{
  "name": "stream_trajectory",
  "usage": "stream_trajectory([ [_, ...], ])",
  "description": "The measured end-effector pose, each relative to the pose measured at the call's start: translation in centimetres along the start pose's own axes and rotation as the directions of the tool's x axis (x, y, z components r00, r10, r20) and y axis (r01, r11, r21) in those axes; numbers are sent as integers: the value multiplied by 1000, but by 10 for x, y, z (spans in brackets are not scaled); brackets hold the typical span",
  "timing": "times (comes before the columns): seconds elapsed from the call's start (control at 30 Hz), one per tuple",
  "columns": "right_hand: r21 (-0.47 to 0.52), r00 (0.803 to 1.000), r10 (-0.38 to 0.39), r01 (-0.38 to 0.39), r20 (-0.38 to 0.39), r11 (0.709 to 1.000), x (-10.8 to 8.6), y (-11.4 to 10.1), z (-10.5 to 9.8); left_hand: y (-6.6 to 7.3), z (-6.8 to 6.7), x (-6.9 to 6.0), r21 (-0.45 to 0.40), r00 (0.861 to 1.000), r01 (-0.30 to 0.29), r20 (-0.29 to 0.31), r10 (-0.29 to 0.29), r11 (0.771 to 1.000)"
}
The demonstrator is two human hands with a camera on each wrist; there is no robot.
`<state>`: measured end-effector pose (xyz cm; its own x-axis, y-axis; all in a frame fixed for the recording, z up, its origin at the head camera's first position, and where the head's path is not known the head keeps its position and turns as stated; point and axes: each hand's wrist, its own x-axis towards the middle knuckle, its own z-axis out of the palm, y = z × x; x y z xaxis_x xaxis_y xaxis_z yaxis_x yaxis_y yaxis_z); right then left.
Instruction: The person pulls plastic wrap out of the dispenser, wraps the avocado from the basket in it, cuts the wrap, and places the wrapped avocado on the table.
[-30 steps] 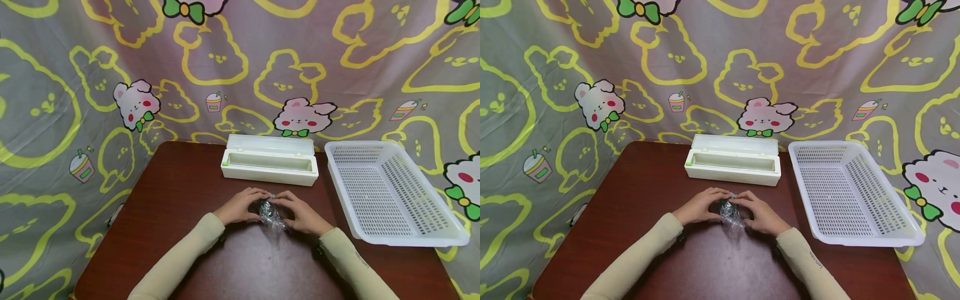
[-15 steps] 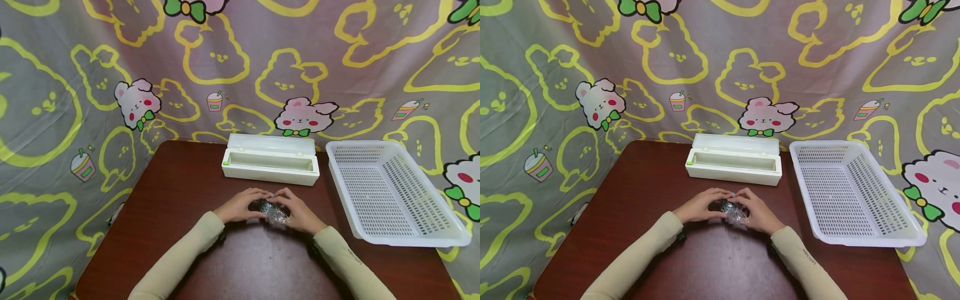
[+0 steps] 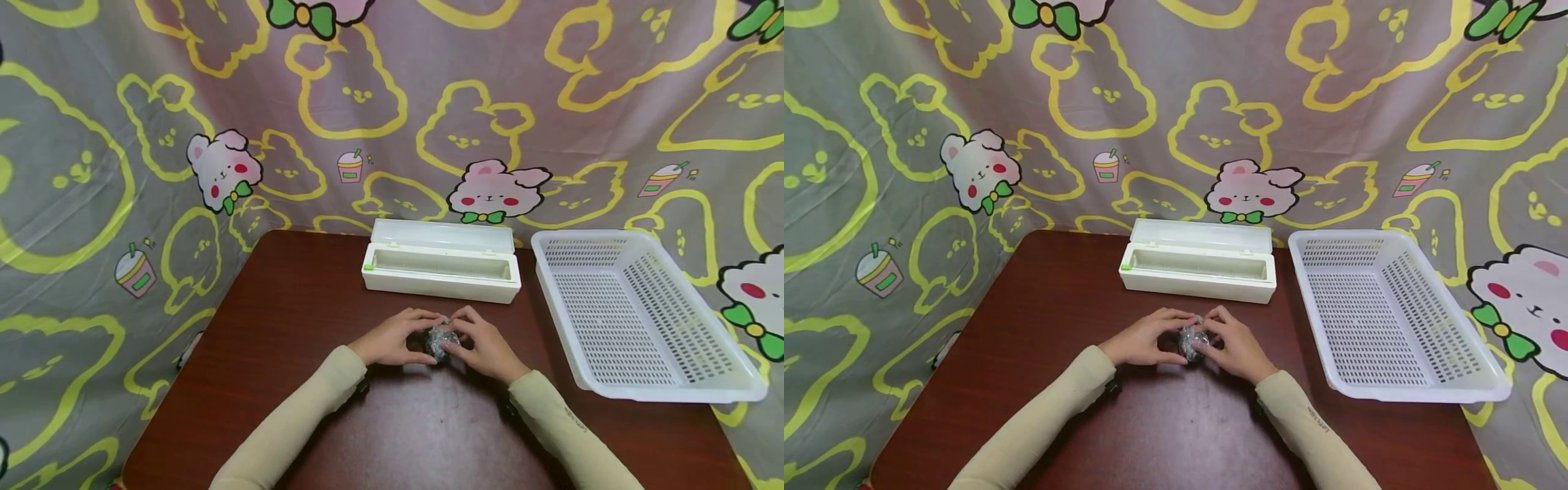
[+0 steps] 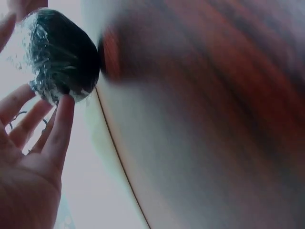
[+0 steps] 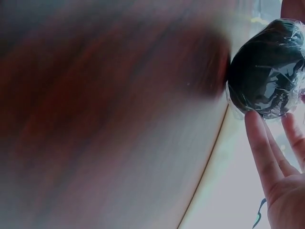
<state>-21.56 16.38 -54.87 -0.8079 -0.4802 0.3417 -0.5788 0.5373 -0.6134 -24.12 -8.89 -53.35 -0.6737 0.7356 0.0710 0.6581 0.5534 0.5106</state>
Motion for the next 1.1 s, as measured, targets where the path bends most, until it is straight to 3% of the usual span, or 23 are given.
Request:
stream_trajectory([
  [0.2, -34, 1000, -9, 8, -24, 999, 2, -1, 1, 2, 7, 4, 6, 997, 16, -76, -16, 1000],
  [0.57, -23, 998, 47, -47, 33, 999, 0, -6, -1, 7, 8, 4, -67, 990, 56, -128, -64, 996],
  [0.73, -95, 997, 70, -73, -30, 993, 6, -8, 4, 8, 11, 5, -82, 981, 45, -182, -60, 996],
  [0.93, -153, 994, 70, -84, -88, 985, 10, -10, 7, 7, 13, 5, -171, 973, 76, -204, -111, 982],
  [1.1, -171, 986, 97, -120, -132, 978, 13, -12, 7, 7, 12, 4, -133, 978, 43, -198, -69, 990],
])
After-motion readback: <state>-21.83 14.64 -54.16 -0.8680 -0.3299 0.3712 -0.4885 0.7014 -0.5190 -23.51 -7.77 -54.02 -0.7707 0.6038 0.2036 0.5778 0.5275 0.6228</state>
